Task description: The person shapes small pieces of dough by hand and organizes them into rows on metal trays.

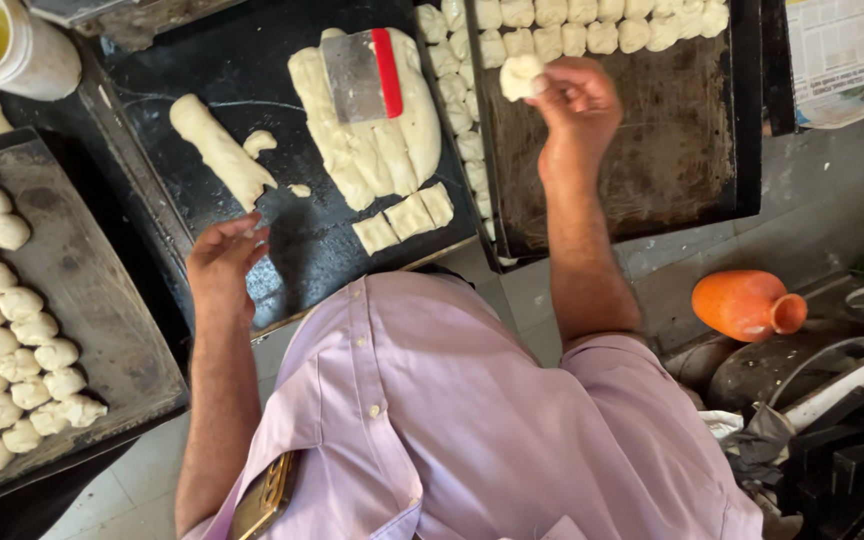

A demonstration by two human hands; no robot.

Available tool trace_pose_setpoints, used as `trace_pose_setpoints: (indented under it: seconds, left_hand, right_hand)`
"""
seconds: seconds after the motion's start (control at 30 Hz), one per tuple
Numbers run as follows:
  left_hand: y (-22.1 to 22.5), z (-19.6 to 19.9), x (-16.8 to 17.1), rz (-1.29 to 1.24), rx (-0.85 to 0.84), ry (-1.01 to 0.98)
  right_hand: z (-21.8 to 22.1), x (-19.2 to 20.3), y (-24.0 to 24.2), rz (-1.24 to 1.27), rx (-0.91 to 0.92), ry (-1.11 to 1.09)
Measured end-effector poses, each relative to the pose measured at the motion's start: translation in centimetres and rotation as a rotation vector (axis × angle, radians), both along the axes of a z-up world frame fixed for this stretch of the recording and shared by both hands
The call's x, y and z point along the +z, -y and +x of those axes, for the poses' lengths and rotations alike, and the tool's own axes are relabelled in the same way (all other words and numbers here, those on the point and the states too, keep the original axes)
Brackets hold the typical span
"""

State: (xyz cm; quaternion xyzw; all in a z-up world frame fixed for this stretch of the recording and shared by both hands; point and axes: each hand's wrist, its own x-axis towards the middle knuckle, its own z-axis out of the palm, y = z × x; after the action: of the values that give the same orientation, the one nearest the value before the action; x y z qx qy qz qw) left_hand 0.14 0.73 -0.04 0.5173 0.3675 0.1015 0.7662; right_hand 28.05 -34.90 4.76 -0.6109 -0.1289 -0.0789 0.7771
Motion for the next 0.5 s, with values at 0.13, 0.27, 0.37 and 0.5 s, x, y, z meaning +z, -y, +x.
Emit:
trace_pose_setpoints:
  seconds: [0.13,0.27,0.37,0.5]
  left_hand:
    - [2.2,0.6,0.4,0.022,-0.007,-0.054]
    - [3.3,1.6,0.3,0.034,-0.058,-0.024]
    - [3.0,1.6,0.5,0.035,-0.092,-0.028]
    - [1.9,1.8,-0.1,0.061,-0.119,-0.051]
  right_hand:
    - [4.3,-4.1,2.5,0.177,-0.188,-0.151]
    - [6.5,-10.6,1.2,-0.478,-0.363,-0.248]
    - [6.5,-11.0,2.2,-1.027,-0.629,0.351]
    - [2.7,-4.3,1.6,-0.645,-0.288,0.316]
